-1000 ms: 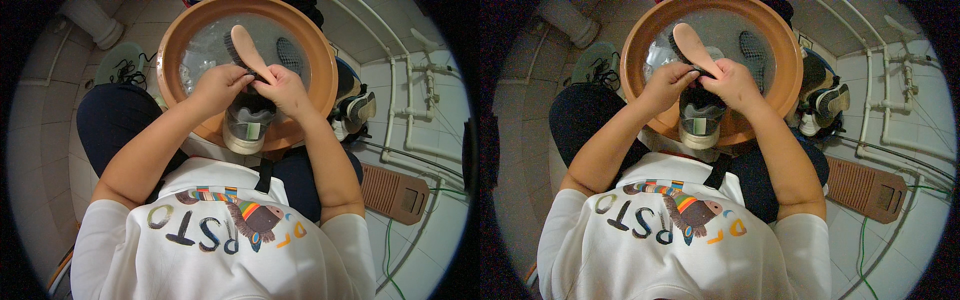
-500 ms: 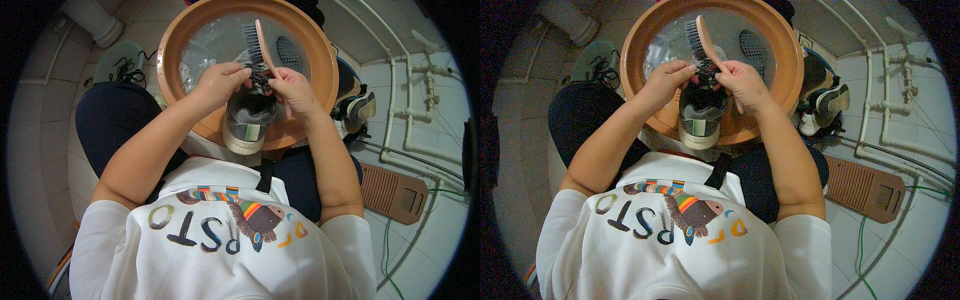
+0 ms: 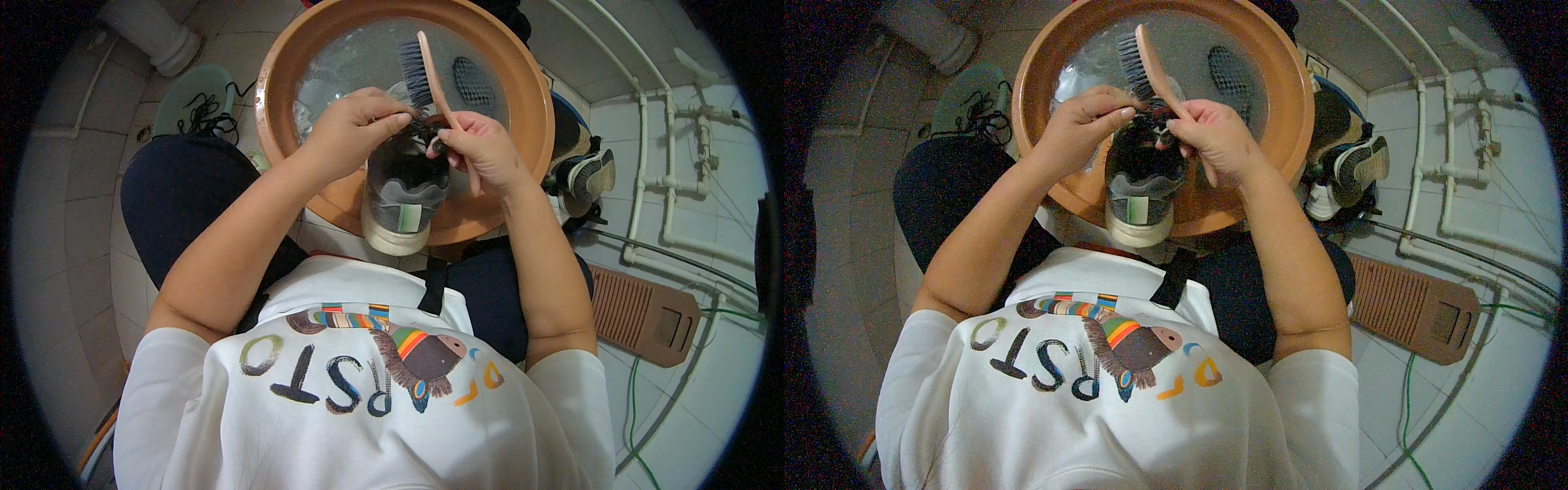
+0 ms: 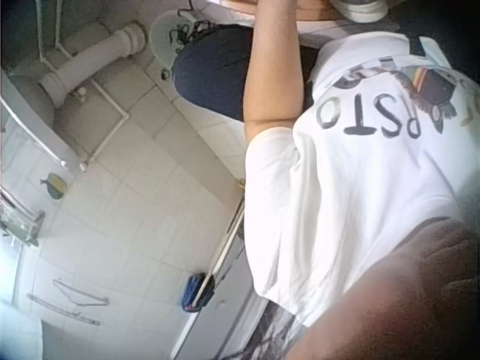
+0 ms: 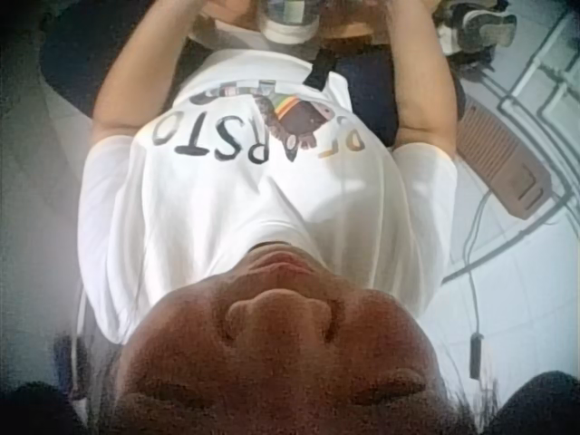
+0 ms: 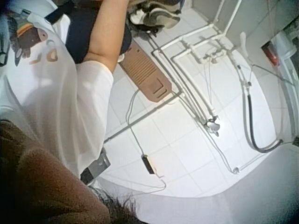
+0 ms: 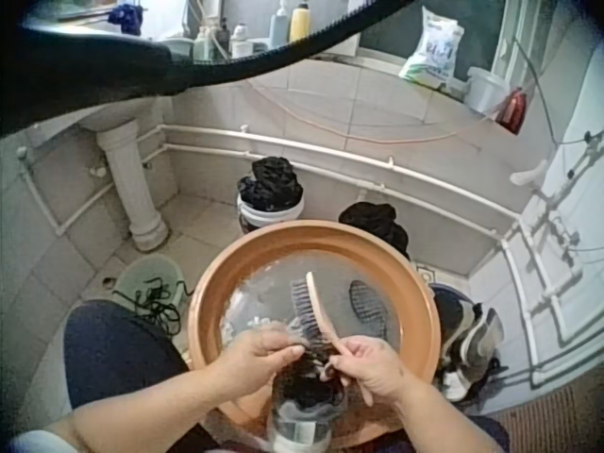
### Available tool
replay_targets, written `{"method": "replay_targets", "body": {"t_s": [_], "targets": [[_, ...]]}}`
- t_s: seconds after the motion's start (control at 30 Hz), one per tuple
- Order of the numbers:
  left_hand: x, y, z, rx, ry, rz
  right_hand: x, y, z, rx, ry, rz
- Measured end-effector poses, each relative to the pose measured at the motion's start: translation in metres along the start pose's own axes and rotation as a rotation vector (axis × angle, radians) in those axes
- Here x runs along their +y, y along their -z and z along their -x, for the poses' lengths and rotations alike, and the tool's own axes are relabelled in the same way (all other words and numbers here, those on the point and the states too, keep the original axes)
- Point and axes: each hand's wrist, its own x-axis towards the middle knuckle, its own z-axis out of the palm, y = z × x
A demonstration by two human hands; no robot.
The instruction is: The person removes the laces from a grey sneaker and places them in a basin of water. They then scrub the shoe with a brush, focusing on the upper fabric and the sole, before rinsing it in the water.
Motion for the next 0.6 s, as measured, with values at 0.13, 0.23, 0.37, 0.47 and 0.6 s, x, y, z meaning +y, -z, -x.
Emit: {"method": "replay_targets", "body": {"t_s": [0.13,0.23,0.37,0.47,0.6], "targets": [[0.002,-0.003,0.003,0.103,-0.026,0.113,0.003,-0.002,0.001,0.071,0.042,0.02],[0.008,0.006,0.004,0.145,-0.04,0.253,0.014,0.01,-0.002,0.209,0.031,-0.008],[0.015,0.017,0.005,0.188,-0.11,0.455,0.011,0.012,-0.001,0.216,0.066,0.069],[0.017,0.026,0.003,0.292,-0.086,0.719,0.015,0.014,-0.002,0.227,0.047,0.026],[0.019,0.032,-0.003,0.148,-0.083,0.921,0.015,0.009,-0.002,0.18,0.065,0.067]]}}
